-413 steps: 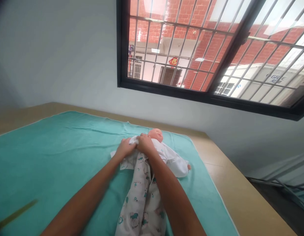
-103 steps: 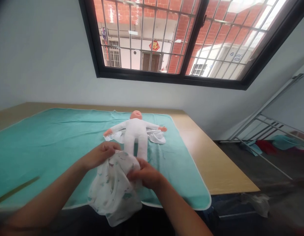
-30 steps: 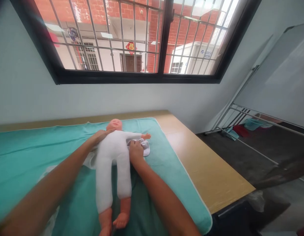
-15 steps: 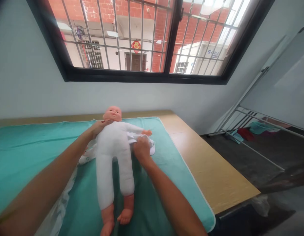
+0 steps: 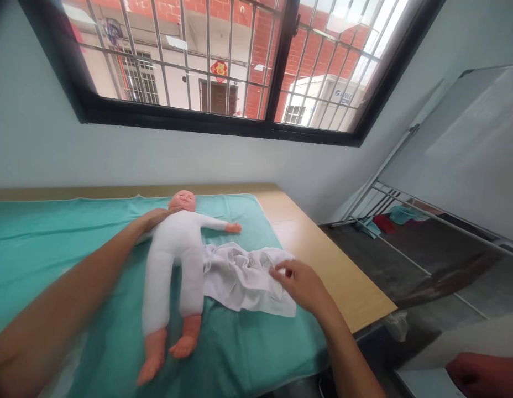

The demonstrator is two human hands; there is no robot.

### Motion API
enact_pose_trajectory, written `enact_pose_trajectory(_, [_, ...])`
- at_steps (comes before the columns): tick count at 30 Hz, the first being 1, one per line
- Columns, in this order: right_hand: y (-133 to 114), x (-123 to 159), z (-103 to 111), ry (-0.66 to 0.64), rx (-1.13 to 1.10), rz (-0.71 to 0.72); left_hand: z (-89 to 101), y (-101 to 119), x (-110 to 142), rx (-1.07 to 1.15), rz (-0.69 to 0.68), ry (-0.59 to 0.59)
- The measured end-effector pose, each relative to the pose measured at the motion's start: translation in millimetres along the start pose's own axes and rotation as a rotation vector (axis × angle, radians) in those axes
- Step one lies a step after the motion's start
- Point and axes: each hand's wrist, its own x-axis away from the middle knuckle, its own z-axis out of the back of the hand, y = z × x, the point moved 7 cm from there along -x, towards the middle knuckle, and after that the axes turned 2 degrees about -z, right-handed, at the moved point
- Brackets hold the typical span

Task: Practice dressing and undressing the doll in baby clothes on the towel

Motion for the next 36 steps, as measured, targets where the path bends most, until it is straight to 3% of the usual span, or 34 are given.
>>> enact_pose_trajectory(2, [0.8,-24.2,8.2,0.251,0.129,-0.014,1.5,-5.2,-5.7,-0.089,-0.003,-0.050])
enact_pose_trajectory(3, [0.8,-37.3,4.3,0.300,0.210,-0.020,4.5,-7.8,-8.8,-0.148,0.011,-0.047])
enact_pose_trajectory(6, [5.9,-70.2,-27.1,0.161,0.305,-0.034,17.0,1.0,-8.6,-0.277,-0.042,0.140])
enact_pose_trajectory(8, [7.3,-74.4,-35.1,0.134,0.221,-0.027,11.5,24.6,7.4,-0.313,-0.192,0.291])
enact_pose_trajectory(9, [5.0,-70.5,-31.9,0.171,0.149,-0.008,0.2,42.2,20.5,-0.324,-0.325,0.338])
enact_pose_trajectory(10, [0.4,-63.1,-24.9,0.224,0.071,0.024,-19.7,58.9,34.1,-0.324,-0.447,0.306])
enact_pose_trajectory(11, [-6.4,-52.6,-15.7,0.281,-0.004,0.068,-46.7,73.9,47.3,-0.311,-0.551,0.200])
enact_pose_trajectory(13, [-25.3,-25.4,6.6,0.395,-0.127,0.180,-114.9,97.2,74.8,-0.373,-0.734,-0.161])
enact_pose_trajectory(14, [-35.4,-10.2,18.4,0.449,-0.174,0.234,-144.3,103.2,86.3,-0.416,-0.770,-0.298])
enact_pose_trajectory(16, [-51.3,19.0,41.7,0.553,-0.250,0.316,-185.7,109.5,99.8,-0.503,-0.773,-0.441])
enact_pose_trajectory(18, [-55.8,41.6,63.6,0.660,-0.251,0.330,-202.0,115.5,103.1,-0.545,-0.734,-0.440])
enact_pose_trajectory(20, [-44.9,53.3,83.4,0.767,-0.150,0.224,-193.8,125.4,101.5,-0.499,-0.654,-0.323])
enact_pose_trajectory(22, [-22.0,52.8,97.0,0.799,0.013,0.008,-169.8,136.9,102.9,-0.389,-0.533,-0.180])
enact_pose_trajectory(23, [-9.4,49.1,99.9,0.768,0.082,-0.105,-157.4,143.1,107.2,-0.329,-0.474,-0.148])
enact_pose_trajectory(25, [8.8,40.2,98.1,0.653,0.130,-0.246,-137.7,157.6,124.4,-0.229,-0.386,-0.198])
enact_pose_trajectory(27, [9.9,38.3,94.0,0.580,0.037,-0.255,-121.4,176.5,152.2,-0.171,-0.344,-0.316])
enact_pose_trajectory(29, [-4.5,49.5,97.5,0.588,-0.149,-0.194,-97.7,200.4,184.2,-0.168,-0.361,-0.329])
enact_pose_trajectory(33, [-42.8,88.2,128.8,0.611,-0.519,-0.072,-46.2,246.3,230.4,-0.292,-0.494,-0.140])
enact_pose_trajectory(36, [-54.6,86.4,145.7,0.571,-0.408,-0.068,-39.8,247.5,219.0,-0.476,-0.485,-0.011])
